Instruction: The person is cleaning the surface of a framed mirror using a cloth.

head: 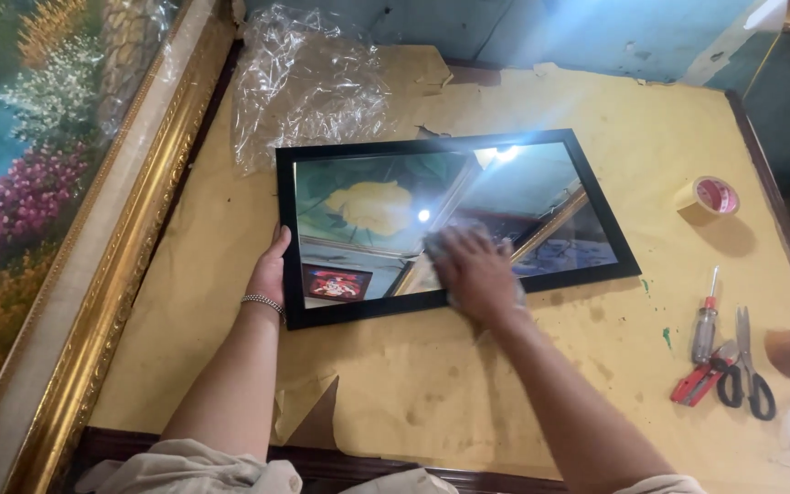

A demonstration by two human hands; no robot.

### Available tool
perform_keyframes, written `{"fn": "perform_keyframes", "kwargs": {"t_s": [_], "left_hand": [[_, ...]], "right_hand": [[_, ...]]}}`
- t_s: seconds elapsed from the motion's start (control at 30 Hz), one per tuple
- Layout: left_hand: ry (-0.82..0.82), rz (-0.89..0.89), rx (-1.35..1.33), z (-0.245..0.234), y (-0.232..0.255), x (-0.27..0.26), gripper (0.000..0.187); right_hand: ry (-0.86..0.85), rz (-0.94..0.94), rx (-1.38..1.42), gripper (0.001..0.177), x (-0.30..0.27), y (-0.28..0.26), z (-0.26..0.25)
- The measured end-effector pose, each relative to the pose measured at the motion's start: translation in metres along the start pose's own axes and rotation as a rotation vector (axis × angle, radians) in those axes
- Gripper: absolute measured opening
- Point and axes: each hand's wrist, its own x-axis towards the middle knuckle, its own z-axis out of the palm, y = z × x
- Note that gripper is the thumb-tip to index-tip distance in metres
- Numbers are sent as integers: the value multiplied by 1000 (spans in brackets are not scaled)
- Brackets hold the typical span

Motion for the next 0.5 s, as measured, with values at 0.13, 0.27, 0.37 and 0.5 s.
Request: {"fn": "perform_keyframes", "kwargs": {"t_s": [0.13,0.27,0.37,0.5], "left_hand": [[7,-5,-16,-6,-5,11,53],[31,12,1,-27,-17,37,56],[37,17,18,-46,-28,58,58],[12,-12,22,-6,-2,10,55]], "right_hand": [[-142,319,68,46,-3,93,-6],[-102,649,-29,53,-8,167,17],[-123,772,-39,63,-2,131,6],[-212,527,0,66,10,16,-25]]}}
